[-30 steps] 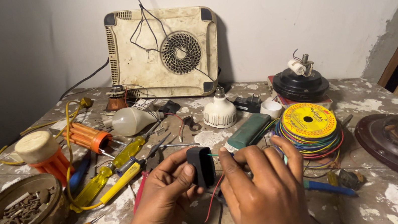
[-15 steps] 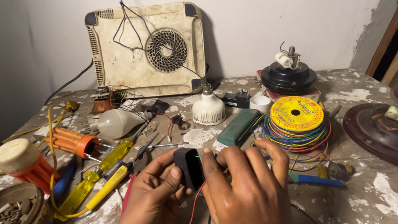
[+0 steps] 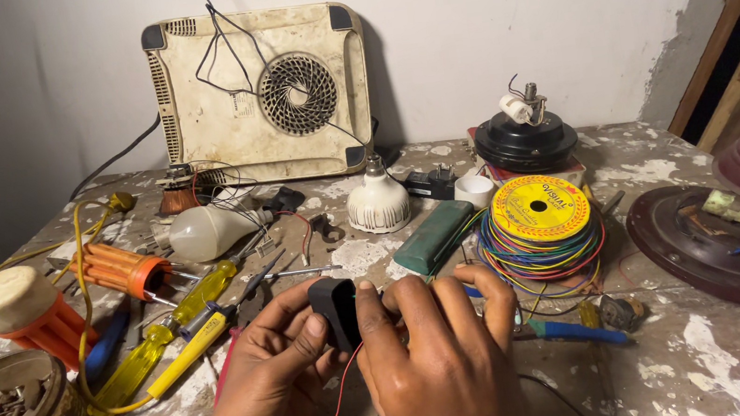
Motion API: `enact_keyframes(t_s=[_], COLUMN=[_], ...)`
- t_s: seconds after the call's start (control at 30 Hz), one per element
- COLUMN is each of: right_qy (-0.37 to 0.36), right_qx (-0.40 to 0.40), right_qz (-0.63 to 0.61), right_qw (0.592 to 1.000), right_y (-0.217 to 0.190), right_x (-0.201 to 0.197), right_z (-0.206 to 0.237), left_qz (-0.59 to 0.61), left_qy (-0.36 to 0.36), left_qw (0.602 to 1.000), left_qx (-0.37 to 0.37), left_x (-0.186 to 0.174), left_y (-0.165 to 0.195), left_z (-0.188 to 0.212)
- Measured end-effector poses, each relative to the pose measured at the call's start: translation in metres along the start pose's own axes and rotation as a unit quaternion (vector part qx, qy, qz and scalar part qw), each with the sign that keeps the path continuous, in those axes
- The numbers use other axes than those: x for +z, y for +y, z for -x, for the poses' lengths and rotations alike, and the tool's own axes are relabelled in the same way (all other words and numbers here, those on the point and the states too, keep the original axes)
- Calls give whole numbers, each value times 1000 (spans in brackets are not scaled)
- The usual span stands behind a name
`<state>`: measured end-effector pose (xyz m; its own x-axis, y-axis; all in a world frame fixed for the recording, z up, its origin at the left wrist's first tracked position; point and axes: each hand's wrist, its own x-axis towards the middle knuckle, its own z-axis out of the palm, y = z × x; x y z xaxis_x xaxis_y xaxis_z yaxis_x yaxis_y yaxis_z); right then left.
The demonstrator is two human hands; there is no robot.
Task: The person assembles a small electronic device by connecting wires to a circuit board and inserting the assembly into a black plastic housing. They manipulate the wires and components with their hands, then use a screwdriver to tighten a screw on the housing.
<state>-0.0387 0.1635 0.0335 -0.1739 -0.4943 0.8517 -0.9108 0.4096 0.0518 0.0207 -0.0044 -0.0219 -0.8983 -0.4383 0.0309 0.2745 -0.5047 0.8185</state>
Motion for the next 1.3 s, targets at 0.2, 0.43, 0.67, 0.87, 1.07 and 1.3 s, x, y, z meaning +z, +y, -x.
enact_keyframes(t_s=[0.2,0.43,0.67,0.87,1.07,1.3], right_qy=[10,9,7,13,55,59], right_qx=[12,6,6,8,66,103], right_qz=[1,4,-1,-57,-131,-184], right_qw=[1000,1000,1000,998,988,976], right_y=[0,0,0,4,10,13], right_x=[-1,0,0,1,12,19], right_z=[0,1,1,2,3,4], left_qz=[3,11,-7,-11,-66,-116], left_qy=[15,6,29,32,50,135], left_qw=[1000,1000,1000,999,992,978], left_qx=[-10,-10,1,29,95,111], left_x=[1,-2,-3,-16,-25,-17], left_y=[0,-2,-4,-13,-18,-11], left_z=[0,-1,-3,-6,-11,-9])
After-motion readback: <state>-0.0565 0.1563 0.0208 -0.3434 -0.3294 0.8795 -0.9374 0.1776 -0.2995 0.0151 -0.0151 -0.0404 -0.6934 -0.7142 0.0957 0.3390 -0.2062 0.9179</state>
